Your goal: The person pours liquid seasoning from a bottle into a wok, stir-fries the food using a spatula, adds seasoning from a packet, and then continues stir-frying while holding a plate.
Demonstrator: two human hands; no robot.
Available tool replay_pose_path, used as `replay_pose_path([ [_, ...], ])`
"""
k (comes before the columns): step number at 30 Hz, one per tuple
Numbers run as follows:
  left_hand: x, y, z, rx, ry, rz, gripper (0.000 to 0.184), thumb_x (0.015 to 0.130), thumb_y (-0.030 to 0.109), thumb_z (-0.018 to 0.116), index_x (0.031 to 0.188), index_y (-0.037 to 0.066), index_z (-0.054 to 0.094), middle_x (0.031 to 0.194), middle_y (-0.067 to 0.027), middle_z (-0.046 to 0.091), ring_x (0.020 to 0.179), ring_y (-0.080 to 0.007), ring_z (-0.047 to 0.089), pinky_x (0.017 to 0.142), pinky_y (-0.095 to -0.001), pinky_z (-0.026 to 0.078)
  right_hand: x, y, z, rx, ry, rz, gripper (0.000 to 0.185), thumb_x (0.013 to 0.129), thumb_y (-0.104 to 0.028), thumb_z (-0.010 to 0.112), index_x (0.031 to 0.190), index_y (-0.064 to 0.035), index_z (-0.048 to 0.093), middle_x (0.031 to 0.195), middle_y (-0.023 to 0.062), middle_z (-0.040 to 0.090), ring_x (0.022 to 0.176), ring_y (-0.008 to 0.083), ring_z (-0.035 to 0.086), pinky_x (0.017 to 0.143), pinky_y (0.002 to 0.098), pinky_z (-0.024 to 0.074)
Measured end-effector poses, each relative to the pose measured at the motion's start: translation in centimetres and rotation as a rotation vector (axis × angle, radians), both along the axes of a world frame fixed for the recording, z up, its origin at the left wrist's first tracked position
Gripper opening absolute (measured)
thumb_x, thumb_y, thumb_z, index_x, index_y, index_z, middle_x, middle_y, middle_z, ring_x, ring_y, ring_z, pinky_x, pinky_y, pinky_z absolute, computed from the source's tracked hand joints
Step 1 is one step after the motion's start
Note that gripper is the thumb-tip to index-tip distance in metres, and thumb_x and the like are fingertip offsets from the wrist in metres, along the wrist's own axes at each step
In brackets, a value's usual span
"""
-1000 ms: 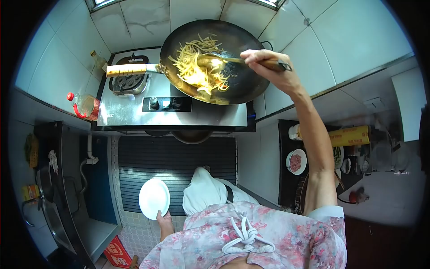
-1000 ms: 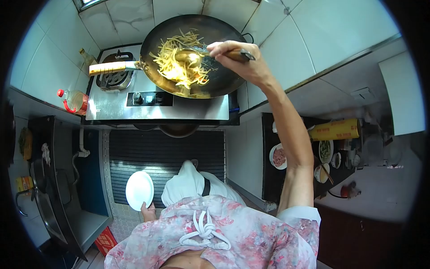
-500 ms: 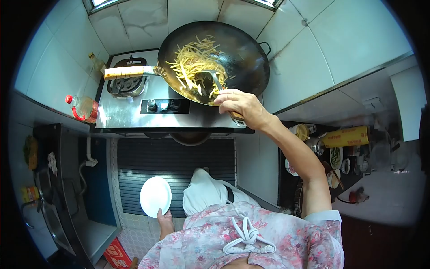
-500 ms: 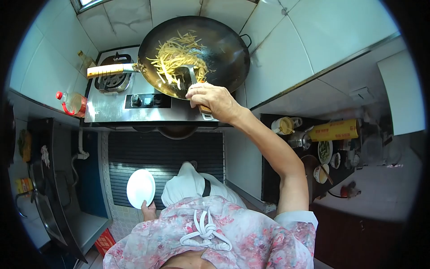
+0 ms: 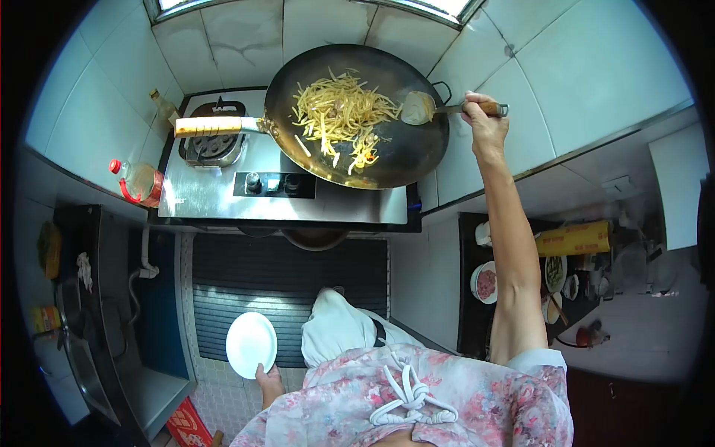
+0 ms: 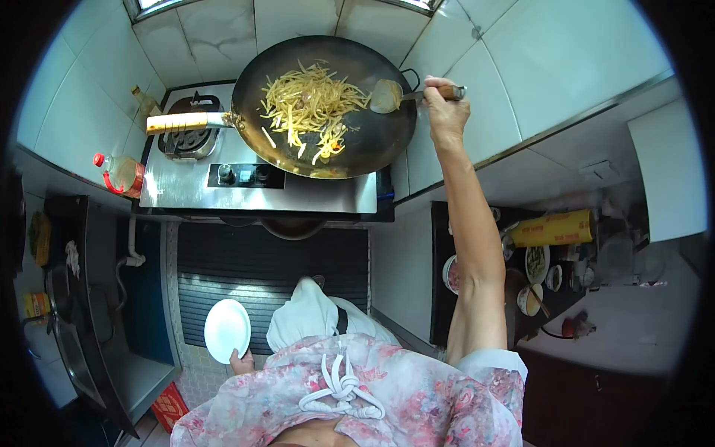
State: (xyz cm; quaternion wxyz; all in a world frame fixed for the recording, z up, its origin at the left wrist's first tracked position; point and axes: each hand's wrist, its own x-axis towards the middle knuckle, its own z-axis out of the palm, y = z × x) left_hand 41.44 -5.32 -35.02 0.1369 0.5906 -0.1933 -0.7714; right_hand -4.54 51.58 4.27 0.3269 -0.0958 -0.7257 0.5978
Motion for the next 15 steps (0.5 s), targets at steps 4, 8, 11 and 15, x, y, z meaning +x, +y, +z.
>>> replay_pose_path([
  [4, 1.7, -0.5, -1.9, 0.027, -0.046, 0.047, 0.042, 0.087, 0.004, 0.054, 0.129, -0.001, 0.046, 0.121, -0.018, 0.057, 0.113, -0.0329, 0.056, 0.097, -0.0468, 0.049, -4.0, 1.8, -2.1, -0.33, -0.087, -0.059, 0.018, 0.076, 0.004, 0.069, 0.092, -0.0039, 0.066, 0.086, 0.0083, 0.065, 0.075, 0.0178, 0.065, 0.066, 0.0286, 0.0576],
  [8, 0.9, 0.4, -1.4, 0.025, -0.064, 0.078, 0.044, 0.085, 0.004, 0.057, 0.128, 0.001, 0.047, 0.12, -0.0171, 0.058, 0.112, -0.0327, 0.056, 0.097, -0.0469, 0.049, -8.4, 0.4, -4.2, -0.476, -0.045, 0.144, 0.021, 0.076, 0.002, 0.072, 0.094, -0.005, 0.064, 0.096, 0.0084, 0.065, 0.086, 0.0197, 0.065, 0.076, 0.034, 0.0583],
  [11, 1.2, -0.2, -1.8, 0.043, -0.055, 0.081, 0.045, 0.084, 0.002, 0.058, 0.128, 0.001, 0.047, 0.119, -0.0164, 0.058, 0.111, -0.0324, 0.056, 0.096, -0.0462, 0.049, -11.1, -1.4, -4.8, -0.415, -0.012, 0.371, 0.013, 0.08, -0.001, 0.07, 0.092, -0.0051, 0.065, 0.113, 0.0111, 0.064, 0.1, 0.0222, 0.063, 0.088, 0.0386, 0.0546],
  [15, 0.6, 0.3, -0.9, 0.071, -0.032, 0.07, 0.044, 0.084, 0.001, 0.058, 0.127, 0.001, 0.048, 0.119, -0.0153, 0.058, 0.111, -0.0319, 0.056, 0.096, -0.0455, 0.049, -11.2, -4.9, -1.8, -0.022, 0.021, 0.704, 0.007, 0.083, -0.002, 0.066, 0.089, -0.0036, 0.066, 0.117, 0.0144, 0.063, 0.106, 0.0233, 0.061, 0.094, 0.0372, 0.0489],
])
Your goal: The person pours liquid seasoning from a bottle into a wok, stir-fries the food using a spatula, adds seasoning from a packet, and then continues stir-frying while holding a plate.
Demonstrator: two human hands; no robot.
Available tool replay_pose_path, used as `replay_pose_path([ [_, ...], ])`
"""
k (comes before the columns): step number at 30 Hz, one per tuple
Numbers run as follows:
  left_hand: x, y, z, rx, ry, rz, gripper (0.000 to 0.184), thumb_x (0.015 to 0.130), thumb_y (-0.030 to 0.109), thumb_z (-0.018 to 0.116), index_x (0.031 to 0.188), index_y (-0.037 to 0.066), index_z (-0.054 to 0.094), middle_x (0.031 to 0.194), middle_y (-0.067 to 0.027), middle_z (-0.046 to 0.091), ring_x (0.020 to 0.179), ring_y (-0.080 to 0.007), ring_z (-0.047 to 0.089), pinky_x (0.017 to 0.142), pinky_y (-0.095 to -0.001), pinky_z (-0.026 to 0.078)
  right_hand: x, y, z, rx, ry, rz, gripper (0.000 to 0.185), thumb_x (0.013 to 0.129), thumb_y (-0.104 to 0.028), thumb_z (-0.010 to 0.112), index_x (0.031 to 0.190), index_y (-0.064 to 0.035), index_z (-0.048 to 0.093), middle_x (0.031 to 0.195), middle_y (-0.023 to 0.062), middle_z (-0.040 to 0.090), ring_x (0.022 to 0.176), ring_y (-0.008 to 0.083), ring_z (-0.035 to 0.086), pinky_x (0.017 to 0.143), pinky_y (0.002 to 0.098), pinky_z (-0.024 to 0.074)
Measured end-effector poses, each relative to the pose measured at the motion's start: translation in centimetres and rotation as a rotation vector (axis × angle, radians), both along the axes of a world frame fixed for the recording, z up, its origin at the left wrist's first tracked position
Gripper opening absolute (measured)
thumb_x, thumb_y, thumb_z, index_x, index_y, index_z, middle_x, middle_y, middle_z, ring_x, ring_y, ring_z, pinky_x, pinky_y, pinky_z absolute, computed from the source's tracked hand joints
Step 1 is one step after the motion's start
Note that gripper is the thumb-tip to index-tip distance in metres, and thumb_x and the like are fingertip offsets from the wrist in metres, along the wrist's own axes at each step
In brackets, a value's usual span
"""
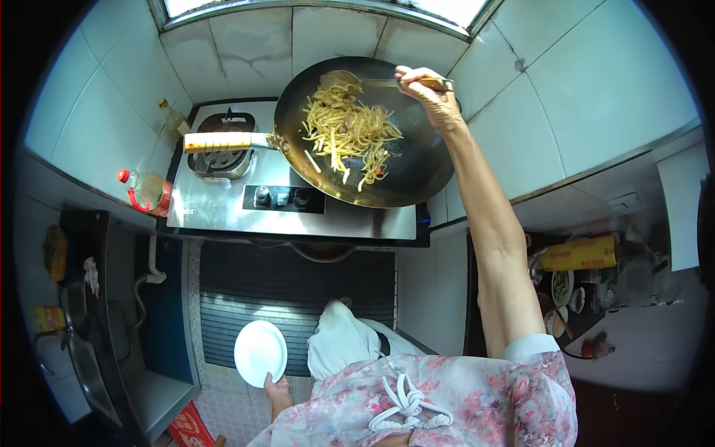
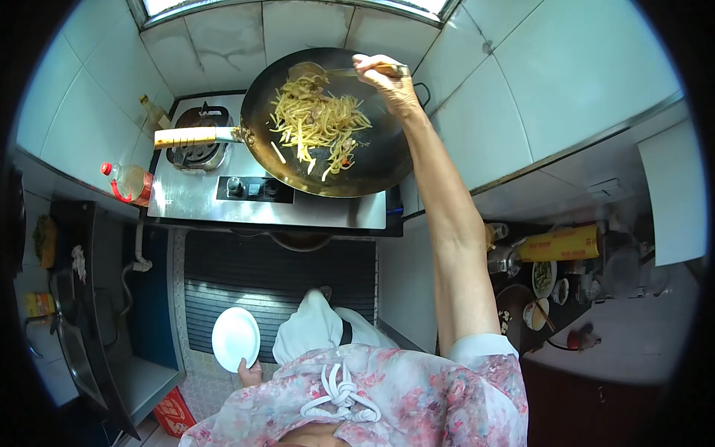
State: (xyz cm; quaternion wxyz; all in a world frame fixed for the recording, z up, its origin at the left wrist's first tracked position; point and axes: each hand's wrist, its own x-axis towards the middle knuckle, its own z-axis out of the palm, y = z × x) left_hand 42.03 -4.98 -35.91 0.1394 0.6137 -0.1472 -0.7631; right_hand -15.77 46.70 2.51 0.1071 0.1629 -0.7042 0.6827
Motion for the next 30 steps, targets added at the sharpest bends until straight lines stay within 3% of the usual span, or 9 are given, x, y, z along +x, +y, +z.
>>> replay_pose_path([
  [5, -0.5, 0.1, -0.8, -0.004, -0.022, 0.015, 0.043, 0.084, 0.002, 0.059, 0.126, 0.002, 0.049, 0.12, -0.0144, 0.058, 0.112, -0.0309, 0.056, 0.097, -0.0449, 0.048, 5.4, -4.6, 3.3, 0.481, 0.125, 0.218, 0.008, 0.08, 0.007, 0.06, 0.083, -0.0001, 0.062, 0.113, 0.0105, 0.066, 0.101, 0.0161, 0.059, 0.087, 0.0298, 0.0484],
  [10, -0.7, 0.3, -1.4, -0.005, 0.012, -0.017, 0.044, 0.085, 0.003, 0.06, 0.127, 0.002, 0.047, 0.121, -0.0151, 0.057, 0.114, -0.0309, 0.054, 0.099, -0.045, 0.047, 12.4, -5.1, 4.9, 0.661, 0.303, 0.459, 0.014, 0.071, 0.01, 0.064, 0.081, -0.0001, 0.061, 0.101, 0.0147, 0.067, 0.097, 0.0271, 0.064, 0.089, 0.035, 0.0495],
  [14, -0.5, 0.9, -0.7, -0.053, 0.09, -0.125, 0.042, 0.09, 0.009, 0.057, 0.129, 0.001, 0.045, 0.124, -0.0143, 0.055, 0.116, -0.0285, 0.052, 0.102, -0.0419, 0.044, 16.6, -4.0, 7.9, 0.789, 0.261, 0.429, 0.012, 0.073, 0.009, 0.064, 0.079, -0.0011, 0.063, 0.103, 0.0127, 0.068, 0.101, 0.0257, 0.064, 0.092, 0.0351, 0.0489],
  [17, -0.4, 0.5, -1.2, -0.006, 0.038, -0.103, 0.041, 0.09, 0.009, 0.056, 0.129, 0.001, 0.044, 0.124, -0.0146, 0.055, 0.115, -0.028, 0.052, 0.102, -0.0417, 0.045, 17.4, -1.8, 9.6, 0.693, 0.078, 0.129, 0.008, 0.083, 0.004, 0.063, 0.086, -0.0029, 0.067, 0.102, 0.0076, 0.069, 0.094, 0.0137, 0.064, 0.085, 0.0277, 0.0516],
  [19, -1.1, 0.8, -0.8, -0.004, 0.02, -0.086, 0.043, 0.089, 0.006, 0.058, 0.129, 0.001, 0.045, 0.122, -0.0146, 0.056, 0.113, -0.029, 0.054, 0.1, -0.0423, 0.046, 16.1, 0.6, 10.0, 0.509, -0.029, -0.099, 0.011, 0.087, 0.0, 0.063, 0.096, -0.0042, 0.068, 0.101, 0.0063, 0.069, 0.097, 0.0145, 0.063, 0.085, 0.0274, 0.0524],
  [21, -2.2, 1.2, -0.3, -0.007, -0.06, -0.062, 0.044, 0.088, 0.004, 0.058, 0.129, 0.002, 0.045, 0.122, -0.0147, 0.057, 0.113, -0.0296, 0.055, 0.098, -0.0429, 0.048, 14.6, 2.4, 11.1, 0.533, -0.205, -0.392, 0.022, 0.087, -0.019, 0.068, 0.101, -0.0018, 0.066, 0.095, 0.0068, 0.067, 0.088, 0.0142, 0.064, 0.072, 0.0297, 0.0578],
  [24, -2.7, 1.3, 0.3, -0.013, -0.078, -0.065, 0.044, 0.086, 0.003, 0.059, 0.129, 0.003, 0.046, 0.121, -0.0148, 0.057, 0.112, -0.0305, 0.056, 0.097, -0.0434, 0.049, 12.8, 4.7, 11.6, 0.417, -0.352, -0.532, 0.03, 0.085, -0.025, 0.07, 0.101, 0.0, 0.065, 0.09, 0.008, 0.066, 0.082, 0.016, 0.065, 0.07, 0.0316, 0.059],
  [25, -2.8, 1.4, 0.4, -0.013, -0.067, -0.073, 0.045, 0.086, 0.003, 0.059, 0.128, 0.003, 0.046, 0.121, -0.0148, 0.057, 0.111, -0.0308, 0.056, 0.096, -0.0435, 0.049, 12.3, 5.1, 11.1, 0.346, -0.349, -0.57, 0.027, 0.081, -0.023, 0.072, 0.092, 0.0009, 0.067, 0.081, 0.0076, 0.065, 0.07, 0.0166, 0.065, 0.064, 0.0301, 0.0599],
  [30, -2.4, 1.4, 0.1, -0.022, -0.035, -0.106, 0.044, 0.086, 0.003, 0.059, 0.128, 0.002, 0.046, 0.12, -0.0147, 0.058, 0.109, -0.0311, 0.058, 0.095, -0.043, 0.05, 10.9, 6.2, 6.4, 0.111, -0.641, -0.385, 0.024, 0.078, -0.018, 0.075, 0.088, 0.0013, 0.066, 0.084, 0.0114, 0.067, 0.075, 0.0205, 0.067, 0.065, 0.031, 0.0622],
])
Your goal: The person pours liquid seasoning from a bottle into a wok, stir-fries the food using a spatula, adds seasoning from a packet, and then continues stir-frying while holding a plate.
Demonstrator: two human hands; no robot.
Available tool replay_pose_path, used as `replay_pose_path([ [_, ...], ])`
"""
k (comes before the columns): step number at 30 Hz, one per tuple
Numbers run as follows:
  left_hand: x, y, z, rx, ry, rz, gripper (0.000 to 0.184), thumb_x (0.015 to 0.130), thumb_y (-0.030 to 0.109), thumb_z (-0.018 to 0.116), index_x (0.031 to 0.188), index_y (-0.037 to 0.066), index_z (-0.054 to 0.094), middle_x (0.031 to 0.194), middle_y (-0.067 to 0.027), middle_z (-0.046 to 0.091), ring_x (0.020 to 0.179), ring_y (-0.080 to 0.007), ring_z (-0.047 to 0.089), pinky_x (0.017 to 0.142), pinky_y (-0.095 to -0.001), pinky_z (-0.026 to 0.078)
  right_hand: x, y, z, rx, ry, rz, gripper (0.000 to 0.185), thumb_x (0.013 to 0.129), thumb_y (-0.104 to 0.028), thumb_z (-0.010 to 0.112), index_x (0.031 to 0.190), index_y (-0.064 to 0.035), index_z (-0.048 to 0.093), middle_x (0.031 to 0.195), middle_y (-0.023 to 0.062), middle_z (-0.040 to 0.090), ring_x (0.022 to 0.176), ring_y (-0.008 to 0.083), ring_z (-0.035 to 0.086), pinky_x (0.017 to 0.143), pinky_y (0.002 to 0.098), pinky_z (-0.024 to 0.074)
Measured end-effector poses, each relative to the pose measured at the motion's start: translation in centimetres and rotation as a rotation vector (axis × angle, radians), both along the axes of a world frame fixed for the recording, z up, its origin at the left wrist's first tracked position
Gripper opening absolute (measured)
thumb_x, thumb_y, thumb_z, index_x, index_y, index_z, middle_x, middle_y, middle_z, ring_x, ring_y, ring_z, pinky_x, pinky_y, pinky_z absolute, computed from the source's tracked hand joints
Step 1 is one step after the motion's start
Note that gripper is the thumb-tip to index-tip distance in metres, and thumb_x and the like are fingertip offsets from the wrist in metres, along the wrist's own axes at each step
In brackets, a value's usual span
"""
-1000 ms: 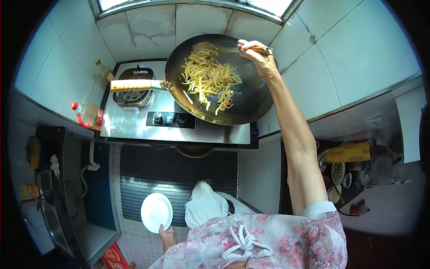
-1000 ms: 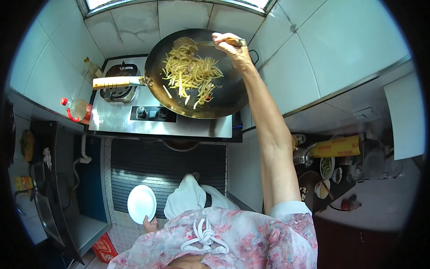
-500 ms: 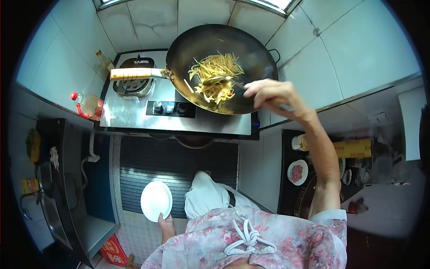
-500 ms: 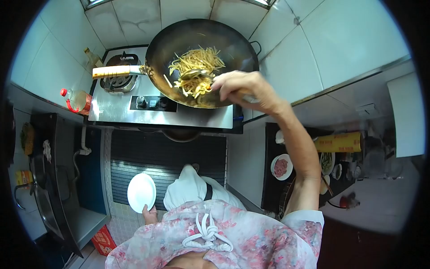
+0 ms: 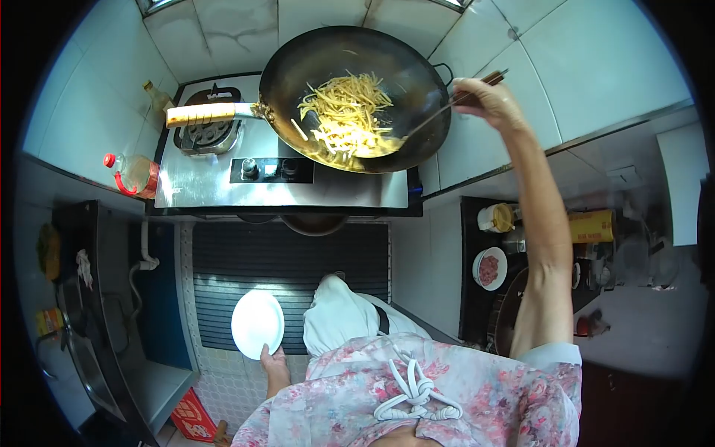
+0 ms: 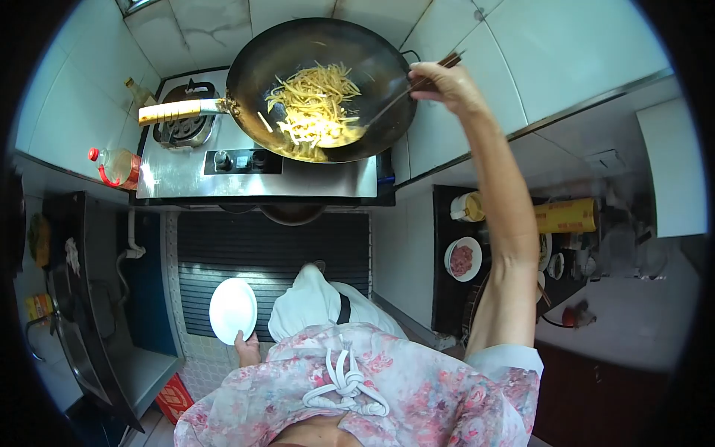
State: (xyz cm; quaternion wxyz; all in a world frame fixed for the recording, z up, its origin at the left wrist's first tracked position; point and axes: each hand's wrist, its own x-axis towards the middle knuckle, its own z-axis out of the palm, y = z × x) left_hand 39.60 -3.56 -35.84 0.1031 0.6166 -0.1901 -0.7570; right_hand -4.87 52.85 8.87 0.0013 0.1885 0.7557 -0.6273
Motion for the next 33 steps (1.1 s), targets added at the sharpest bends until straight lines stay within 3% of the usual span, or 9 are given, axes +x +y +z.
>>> replay_pose_path([
  [4, 0.4, -0.4, -0.8, 0.031, 0.004, -0.007, 0.044, 0.086, 0.004, 0.06, 0.128, 0.001, 0.046, 0.119, -0.0148, 0.058, 0.108, -0.0306, 0.058, 0.094, -0.0434, 0.051, -0.7, -4.2, -7.2, -0.445, -0.012, -0.146, 0.016, 0.079, -0.012, 0.075, 0.087, -0.0031, 0.065, 0.084, 0.0104, 0.066, 0.083, 0.0217, 0.066, 0.072, 0.0377, 0.0621],
  [7, 0.3, -0.9, -1.6, 0.065, -0.069, 0.033, 0.045, 0.085, 0.004, 0.061, 0.128, 0.002, 0.046, 0.119, -0.0146, 0.059, 0.108, -0.0311, 0.058, 0.094, -0.0444, 0.051, -1.2, -8.2, -11.1, -0.696, 0.067, -0.373, 0.014, 0.081, -0.009, 0.074, 0.088, -0.0038, 0.064, 0.082, 0.0084, 0.065, 0.08, 0.0223, 0.066, 0.078, 0.0447, 0.0596],
  [8, 0.2, -0.9, -1.7, 0.053, -0.067, 0.033, 0.044, 0.086, 0.004, 0.06, 0.127, 0.002, 0.046, 0.119, -0.0156, 0.059, 0.108, -0.0319, 0.059, 0.093, -0.0449, 0.052, -1.5, -9.0, -11.6, -0.701, 0.115, -0.379, 0.013, 0.08, -0.006, 0.073, 0.09, -0.0039, 0.064, 0.084, 0.0083, 0.065, 0.078, 0.0216, 0.066, 0.074, 0.0414, 0.0602],
  [14, 0.6, -1.3, -1.3, -0.01, -0.062, 0.037, 0.041, 0.087, 0.004, 0.06, 0.126, 0.001, 0.048, 0.118, -0.0173, 0.059, 0.108, -0.0339, 0.06, 0.091, -0.0465, 0.053, -3.8, -9.3, -10.6, -0.217, 0.571, -0.249, 0.018, 0.081, -0.007, 0.073, 0.097, -0.0009, 0.068, 0.09, 0.009, 0.067, 0.082, 0.0204, 0.066, 0.07, 0.0362, 0.0604],
  [16, 0.7, -1.3, -0.8, -0.018, -0.024, 0.057, 0.041, 0.086, 0.004, 0.06, 0.126, 0.001, 0.048, 0.118, -0.0172, 0.06, 0.108, -0.0339, 0.06, 0.091, -0.0465, 0.053, -4.3, -7.8, -9.1, -0.088, 0.588, -0.188, 0.017, 0.081, -0.008, 0.073, 0.095, -0.0002, 0.069, 0.092, 0.0094, 0.067, 0.083, 0.0205, 0.066, 0.07, 0.0349, 0.0604],
  [18, 1.0, -1.7, -1.3, -0.012, -0.046, 0.096, 0.045, 0.084, 0.003, 0.06, 0.128, 0.003, 0.047, 0.12, -0.0164, 0.058, 0.111, -0.0333, 0.057, 0.095, -0.0478, 0.05, -4.2, -6.4, -6.6, -0.02, 0.565, -0.143, 0.019, 0.078, -0.012, 0.074, 0.094, -0.0017, 0.071, 0.088, 0.0073, 0.068, 0.076, 0.0164, 0.066, 0.067, 0.0302, 0.0601],
  [26, 3.2, -1.3, -0.8, -0.006, 0.019, 0.125, 0.045, 0.084, 0.001, 0.056, 0.129, 0.002, 0.046, 0.123, -0.0169, 0.057, 0.114, -0.0335, 0.055, 0.098, -0.0502, 0.047, -1.3, -2.7, 3.5, 0.224, 0.268, -0.027, 0.028, 0.082, -0.02, 0.073, 0.102, -0.0009, 0.068, 0.092, 0.009, 0.067, 0.082, 0.0184, 0.066, 0.068, 0.0333, 0.0612],
  [29, 3.1, -1.5, -1.0, -0.01, 0.01, 0.089, 0.044, 0.085, 0.002, 0.057, 0.128, 0.001, 0.046, 0.122, -0.0172, 0.056, 0.113, -0.033, 0.055, 0.098, -0.049, 0.048, -0.9, -1.6, 4.3, 0.294, 0.138, -0.03, 0.029, 0.08, -0.019, 0.073, 0.101, -0.0003, 0.068, 0.09, 0.0091, 0.067, 0.083, 0.0193, 0.066, 0.068, 0.0341, 0.0617],
  [33, 2.5, -1.3, -0.9, -0.004, 0.03, 0.047, 0.044, 0.085, 0.004, 0.058, 0.127, -0.001, 0.046, 0.12, -0.0173, 0.057, 0.11, -0.0322, 0.057, 0.096, -0.0458, 0.05, -2.2, 0.6, -1.5, -0.003, 0.066, -0.114, 0.028, 0.078, -0.012, 0.073, 0.102, -0.0006, 0.067, 0.092, 0.0096, 0.066, 0.084, 0.0227, 0.066, 0.072, 0.0369, 0.0614],
])
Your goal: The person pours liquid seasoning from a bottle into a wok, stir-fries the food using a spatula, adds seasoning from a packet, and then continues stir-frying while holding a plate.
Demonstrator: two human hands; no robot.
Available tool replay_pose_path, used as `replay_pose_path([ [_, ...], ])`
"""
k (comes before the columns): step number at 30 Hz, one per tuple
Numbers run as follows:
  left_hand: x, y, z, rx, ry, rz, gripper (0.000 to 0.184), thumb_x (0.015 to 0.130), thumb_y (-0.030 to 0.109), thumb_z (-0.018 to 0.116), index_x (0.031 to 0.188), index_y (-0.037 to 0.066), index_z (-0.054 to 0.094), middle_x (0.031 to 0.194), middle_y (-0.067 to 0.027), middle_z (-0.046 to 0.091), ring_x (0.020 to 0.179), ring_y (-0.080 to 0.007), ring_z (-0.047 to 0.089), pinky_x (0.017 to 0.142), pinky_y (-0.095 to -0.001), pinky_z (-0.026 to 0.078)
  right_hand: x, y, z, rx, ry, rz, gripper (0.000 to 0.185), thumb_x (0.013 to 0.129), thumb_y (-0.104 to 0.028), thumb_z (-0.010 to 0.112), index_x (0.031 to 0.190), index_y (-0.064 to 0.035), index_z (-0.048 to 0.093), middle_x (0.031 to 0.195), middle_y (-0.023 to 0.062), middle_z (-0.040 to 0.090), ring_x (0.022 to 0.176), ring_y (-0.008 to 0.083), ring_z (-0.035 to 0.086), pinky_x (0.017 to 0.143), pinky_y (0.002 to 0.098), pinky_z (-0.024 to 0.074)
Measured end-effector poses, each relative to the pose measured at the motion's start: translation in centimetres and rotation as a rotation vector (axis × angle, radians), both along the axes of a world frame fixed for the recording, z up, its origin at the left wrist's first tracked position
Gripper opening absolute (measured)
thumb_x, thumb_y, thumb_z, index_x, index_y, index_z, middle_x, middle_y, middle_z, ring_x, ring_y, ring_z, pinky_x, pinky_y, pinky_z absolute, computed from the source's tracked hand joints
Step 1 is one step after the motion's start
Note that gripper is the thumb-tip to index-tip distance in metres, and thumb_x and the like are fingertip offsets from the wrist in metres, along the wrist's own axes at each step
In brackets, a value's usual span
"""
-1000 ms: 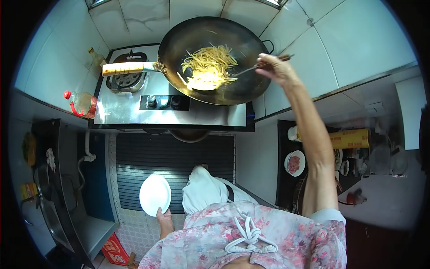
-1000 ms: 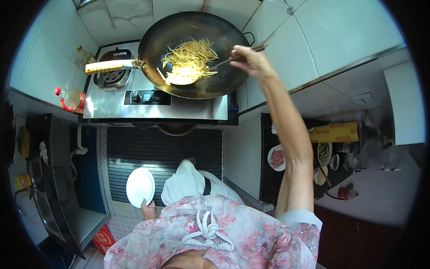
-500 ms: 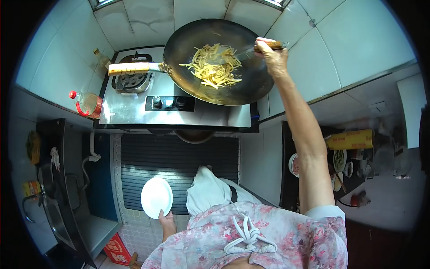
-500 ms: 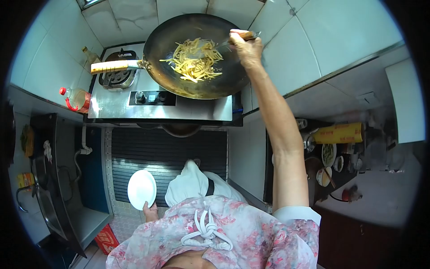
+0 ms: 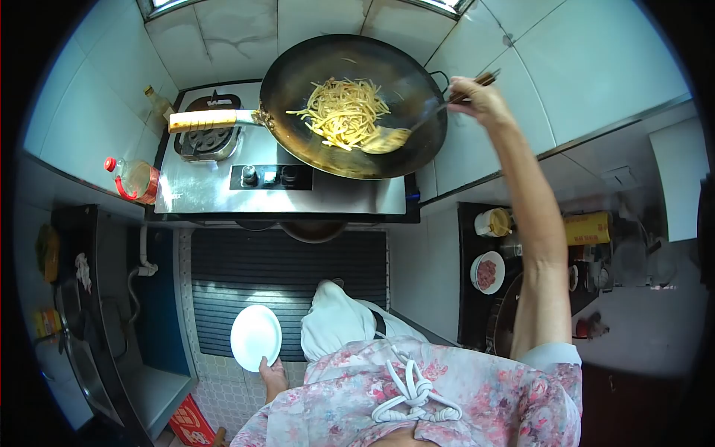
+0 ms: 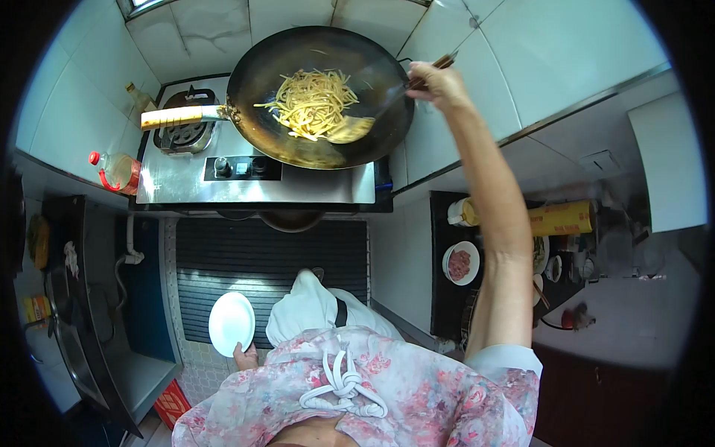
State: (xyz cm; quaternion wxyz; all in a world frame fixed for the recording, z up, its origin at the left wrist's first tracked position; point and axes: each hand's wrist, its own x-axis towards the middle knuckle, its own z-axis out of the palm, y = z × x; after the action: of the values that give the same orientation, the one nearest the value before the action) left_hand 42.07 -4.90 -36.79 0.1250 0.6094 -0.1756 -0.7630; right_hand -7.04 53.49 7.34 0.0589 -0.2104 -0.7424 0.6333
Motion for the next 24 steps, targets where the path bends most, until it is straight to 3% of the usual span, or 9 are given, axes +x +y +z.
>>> replay_pose_path([
  [3, -1.1, -0.2, -1.3, 0.019, -0.038, -0.014, 0.045, 0.085, 0.004, 0.06, 0.127, -0.001, 0.046, 0.118, -0.0168, 0.058, 0.107, -0.0313, 0.058, 0.094, -0.0439, 0.051, 0.0, -2.5, -6.1, -0.303, 0.099, -0.203, 0.045, 0.077, -0.004, 0.072, 0.12, -0.0044, 0.057, 0.098, 0.0107, 0.063, 0.083, 0.0253, 0.066, 0.073, 0.0422, 0.061],
  [7, -2.7, -0.3, -1.5, 0.032, -0.026, -0.065, 0.044, 0.086, 0.004, 0.06, 0.127, -0.001, 0.046, 0.118, -0.0159, 0.059, 0.107, -0.0306, 0.059, 0.093, -0.0427, 0.052, 0.0, -6.9, -11.4, -0.634, 0.182, -0.444, 0.036, 0.082, -0.002, 0.069, 0.116, -0.0079, 0.059, 0.097, 0.0085, 0.063, 0.09, 0.0272, 0.064, 0.077, 0.0485, 0.0589],
  [9, -3.7, 0.2, 0.4, 0.029, -0.001, -0.1, 0.043, 0.086, 0.003, 0.058, 0.128, 0.0, 0.045, 0.118, -0.0157, 0.059, 0.107, -0.0307, 0.059, 0.094, -0.0431, 0.052, -0.7, -8.1, -11.5, -0.633, 0.26, -0.393, 0.031, 0.083, -0.004, 0.069, 0.113, -0.0075, 0.061, 0.095, 0.0094, 0.063, 0.09, 0.0284, 0.064, 0.076, 0.0504, 0.0579],
  [13, -3.7, 0.1, 0.8, -0.013, -0.06, -0.092, 0.04, 0.089, 0.006, 0.059, 0.127, 0.0, 0.047, 0.118, -0.0184, 0.06, 0.107, -0.032, 0.06, 0.09, -0.0454, 0.054, -1.0, -10.3, -6.4, -0.402, 0.398, -0.206, 0.022, 0.083, -0.007, 0.07, 0.104, -0.0035, 0.066, 0.094, 0.0085, 0.068, 0.081, 0.0206, 0.067, 0.068, 0.0382, 0.0598],
  [16, -2.2, 0.1, 0.9, -0.021, -0.03, -0.095, 0.042, 0.089, 0.005, 0.058, 0.129, 0.001, 0.045, 0.118, -0.0178, 0.059, 0.108, -0.0326, 0.06, 0.091, -0.0453, 0.054, -0.9, -10.9, -4.3, -0.198, 0.519, -0.023, 0.019, 0.085, -0.01, 0.068, 0.103, -0.0023, 0.067, 0.095, 0.0079, 0.069, 0.083, 0.0165, 0.067, 0.068, 0.0326, 0.0593],
  [19, -1.0, 0.2, 1.1, -0.012, -0.061, -0.044, 0.043, 0.087, 0.002, 0.055, 0.129, 0.002, 0.045, 0.121, -0.0169, 0.057, 0.112, -0.0311, 0.057, 0.094, -0.0461, 0.052, -0.9, -10.4, -3.0, 0.187, 0.527, 0.199, 0.017, 0.086, -0.009, 0.067, 0.102, -0.0024, 0.068, 0.095, 0.0065, 0.069, 0.085, 0.0135, 0.066, 0.073, 0.0285, 0.057],
  [20, -0.7, 0.3, 1.1, -0.014, -0.06, -0.031, 0.043, 0.087, 0.002, 0.055, 0.129, 0.002, 0.045, 0.12, -0.0167, 0.057, 0.112, -0.0314, 0.057, 0.094, -0.046, 0.052, -0.5, -9.9, -2.2, 0.43, 0.535, 0.298, 0.016, 0.087, -0.008, 0.066, 0.101, -0.0031, 0.069, 0.094, 0.0048, 0.069, 0.087, 0.011, 0.064, 0.077, 0.025, 0.0539],
  [21, -0.5, 0.4, 1.3, -0.015, -0.058, -0.019, 0.044, 0.086, 0.002, 0.055, 0.129, 0.002, 0.045, 0.12, -0.0166, 0.058, 0.112, -0.0317, 0.057, 0.093, -0.046, 0.052, 0.2, -10.0, -1.0, 0.425, 0.567, 0.383, 0.015, 0.087, -0.008, 0.066, 0.1, -0.0036, 0.07, 0.094, 0.0039, 0.069, 0.088, 0.0103, 0.064, 0.078, 0.0237, 0.0518],
  [24, 1.2, 0.0, 0.3, -0.027, -0.021, -0.028, 0.045, 0.085, 0.003, 0.056, 0.129, 0.0, 0.045, 0.117, -0.0167, 0.058, 0.11, -0.0323, 0.058, 0.091, -0.0452, 0.054, 0.2, -7.8, 0.6, 0.451, 0.429, 0.319, 0.015, 0.085, -0.01, 0.067, 0.098, -0.0074, 0.072, 0.092, 0.0021, 0.07, 0.082, 0.0087, 0.063, 0.074, 0.0238, 0.0524],
])
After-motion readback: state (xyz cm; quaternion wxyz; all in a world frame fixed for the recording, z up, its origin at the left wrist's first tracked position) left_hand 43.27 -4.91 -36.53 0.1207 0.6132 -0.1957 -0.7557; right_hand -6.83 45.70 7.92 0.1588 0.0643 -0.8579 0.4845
